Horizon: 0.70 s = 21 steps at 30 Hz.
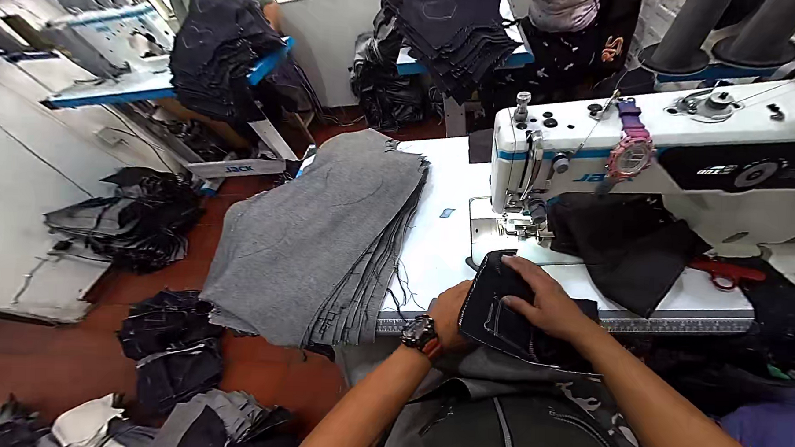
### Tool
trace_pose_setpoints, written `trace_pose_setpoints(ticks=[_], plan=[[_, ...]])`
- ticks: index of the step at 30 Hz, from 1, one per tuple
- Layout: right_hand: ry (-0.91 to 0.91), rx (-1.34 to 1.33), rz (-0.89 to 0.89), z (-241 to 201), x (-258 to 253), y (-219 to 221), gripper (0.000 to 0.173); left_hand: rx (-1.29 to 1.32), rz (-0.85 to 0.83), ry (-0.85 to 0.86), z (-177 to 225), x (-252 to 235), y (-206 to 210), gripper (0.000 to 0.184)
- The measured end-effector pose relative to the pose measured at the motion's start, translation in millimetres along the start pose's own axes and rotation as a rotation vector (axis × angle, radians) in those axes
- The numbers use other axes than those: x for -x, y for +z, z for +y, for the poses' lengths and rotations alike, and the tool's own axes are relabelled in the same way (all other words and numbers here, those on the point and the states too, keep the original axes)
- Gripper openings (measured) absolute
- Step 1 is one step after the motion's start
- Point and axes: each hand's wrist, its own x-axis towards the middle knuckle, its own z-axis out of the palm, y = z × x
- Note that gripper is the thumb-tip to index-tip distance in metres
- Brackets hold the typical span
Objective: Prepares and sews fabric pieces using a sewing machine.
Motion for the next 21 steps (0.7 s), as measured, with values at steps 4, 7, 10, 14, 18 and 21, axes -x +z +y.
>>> trace_pose_setpoints(ticks=[4,7,10,14,18,21], plan=[[-0.011,0.404,-0.051,9.7,-5.3,11.7,0.069,-0.195,-0.046,0.013,12.2,31.1,-23.6,0.034],[0.007,0.474,-0.026,11.7,-17.3,22.2,0.075,-0.090,0.216,0.516,44.5,56.2,-51.5,0.026],[-0.016,0.401,-0.009,1.2,-26.3,35.5,0.067,-0.054,0.371,0.619,71.8,30.8,-66.5,0.026],[0.170,-0.258,0.084,2.4,-38.4,35.8,0.032,-0.155,0.141,0.122,5.0,-60.6,-38.1,0.027],[0.176,-0.208,0.147,-7.2,-42.0,13.7,0.016,-0.106,0.063,-0.078,-29.6,-84.1,-19.7,0.027],[0.346,-0.378,0.141,-14.7,-47.1,6.4,0.023,-0.085,0.082,-0.124,-30.1,-89.4,-20.8,0.028]])
